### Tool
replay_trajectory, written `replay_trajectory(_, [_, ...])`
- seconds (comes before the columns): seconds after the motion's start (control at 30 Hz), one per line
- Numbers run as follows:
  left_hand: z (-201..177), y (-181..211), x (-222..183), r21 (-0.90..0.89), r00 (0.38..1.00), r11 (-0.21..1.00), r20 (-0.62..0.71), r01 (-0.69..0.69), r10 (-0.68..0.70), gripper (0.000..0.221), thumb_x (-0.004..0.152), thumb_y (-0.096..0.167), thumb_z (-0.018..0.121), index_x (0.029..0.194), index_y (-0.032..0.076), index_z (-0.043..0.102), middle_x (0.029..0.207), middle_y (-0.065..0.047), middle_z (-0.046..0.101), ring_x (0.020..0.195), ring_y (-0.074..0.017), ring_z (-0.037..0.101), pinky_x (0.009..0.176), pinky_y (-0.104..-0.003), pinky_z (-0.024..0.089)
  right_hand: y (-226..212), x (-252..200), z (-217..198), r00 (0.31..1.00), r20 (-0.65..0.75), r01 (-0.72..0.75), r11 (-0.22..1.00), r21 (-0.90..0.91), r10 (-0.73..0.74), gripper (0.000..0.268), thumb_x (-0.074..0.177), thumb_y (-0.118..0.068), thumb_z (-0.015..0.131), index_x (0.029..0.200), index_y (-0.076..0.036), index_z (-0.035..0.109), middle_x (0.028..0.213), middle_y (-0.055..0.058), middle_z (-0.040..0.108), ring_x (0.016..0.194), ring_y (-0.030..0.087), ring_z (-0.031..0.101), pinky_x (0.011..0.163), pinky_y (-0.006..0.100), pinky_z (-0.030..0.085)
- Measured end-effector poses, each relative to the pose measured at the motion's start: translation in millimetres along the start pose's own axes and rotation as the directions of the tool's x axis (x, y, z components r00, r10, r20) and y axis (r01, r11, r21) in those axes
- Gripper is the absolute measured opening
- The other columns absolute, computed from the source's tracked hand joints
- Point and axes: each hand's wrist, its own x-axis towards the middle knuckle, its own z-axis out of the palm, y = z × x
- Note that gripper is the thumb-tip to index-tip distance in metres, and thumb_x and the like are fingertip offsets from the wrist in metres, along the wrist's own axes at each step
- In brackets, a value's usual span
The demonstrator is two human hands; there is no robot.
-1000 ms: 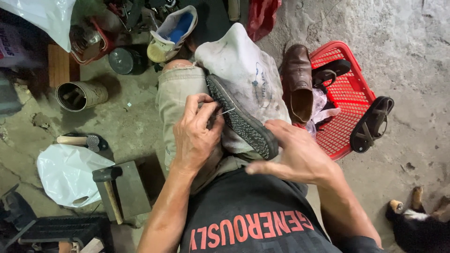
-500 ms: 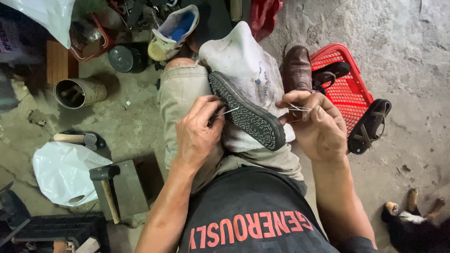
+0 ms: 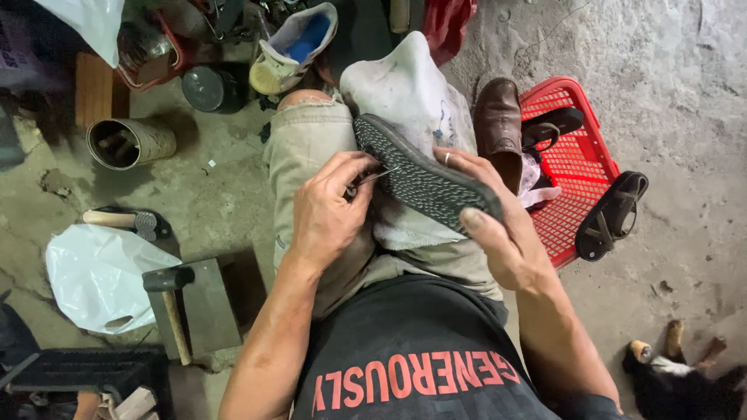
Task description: The person stitches a black shoe sole, uses a lighter to seal thread, and brushes the side of a white and black sneaker.
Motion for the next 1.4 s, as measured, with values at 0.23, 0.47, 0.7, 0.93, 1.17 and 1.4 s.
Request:
replay_trajectory(0.23, [3.5,-11.6,-2.9,-0.001,1.0,1.0,-0.009,-0.015,0.015,0.016,0.094,0.016,0.071,0.107,0.024,0.075,0.107,0.004,0.074,0.092,-0.0266,0.075,0.075,-0.038,0.06,16.9,-1.4,-3.6,0.985,-0.042,-0.166,0.984,0.065,0.169,0.042,0.093,-0.015,0.06,0.128,0.008,0.063,0.125,0.019,0.063,0.113,0.021,0.058,0.096,0.041,0.052])
replay_trajectory(0.47, [-1.1,0.0,-0.3,-0.064,0.999,0.998,-0.042,-0.005,0.002,0.025,0.094,0.011,0.072,0.118,0.015,0.07,0.123,-0.006,0.068,0.09,-0.0312,0.075,0.074,-0.043,0.06,62.8,-20.8,-10.5,0.875,-0.336,-0.275,0.929,0.248,0.349,0.02,0.094,-0.006,0.064,0.109,0.006,0.069,0.087,0.015,0.066,0.082,0.017,0.066,0.068,0.033,0.058])
replay_trajectory(0.7, [-2.5,-2.3,2.7,-0.1,0.999,0.995,-0.031,0.013,-0.017,0.037,0.093,0.011,0.076,0.129,0.015,0.067,0.13,-0.006,0.062,0.085,-0.0265,0.077,0.072,-0.038,0.062,92.3,-21.6,-5.7,0.84,-0.393,-0.195,0.885,0.424,0.373,0.02,0.089,-0.007,0.064,0.106,0.004,0.067,0.081,0.014,0.061,0.074,0.018,0.064,0.057,0.03,0.054])
replay_trajectory(0.93, [-0.2,-4.9,5.2,-0.063,0.999,0.998,-0.017,0.026,-0.027,0.038,0.092,0.012,0.077,0.129,0.016,0.068,0.128,-0.005,0.061,0.082,-0.0268,0.077,0.07,-0.04,0.062,122.3,-27.3,-4.8,0.801,-0.442,-0.105,0.821,0.561,0.404,0.02,0.085,-0.007,0.064,0.103,0.002,0.064,0.076,0.012,0.057,0.067,0.019,0.063,0.047,0.028,0.051])
replay_trajectory(1.17, [1.5,-5.2,6.6,-0.086,0.998,0.996,-0.052,0.036,-0.041,0.048,0.095,0.016,0.077,0.14,0.019,0.061,0.134,-0.005,0.059,0.083,-0.0265,0.077,0.073,-0.038,0.062,97.7,-13.2,-4.6,0.789,-0.408,-0.059,0.718,0.694,0.459,0.021,0.083,-0.013,0.063,0.102,-0.005,0.061,0.072,0.01,0.054,0.059,0.017,0.054,0.04,0.025,0.04])
replay_trajectory(1.4, [-6.0,-9.9,8.8,-0.382,0.994,0.918,0.034,0.107,-0.102,0.06,0.095,0.011,0.079,0.149,0.016,0.056,0.119,-0.014,0.069,0.084,-0.0116,0.065,0.072,-0.029,0.06,75.2,-3.8,-7.5,0.771,-0.269,-0.147,0.572,0.807,0.578,0.022,0.089,-0.03,0.058,0.094,-0.01,0.063,0.067,0.009,0.06,0.053,0.017,0.053,0.043,0.023,0.029])
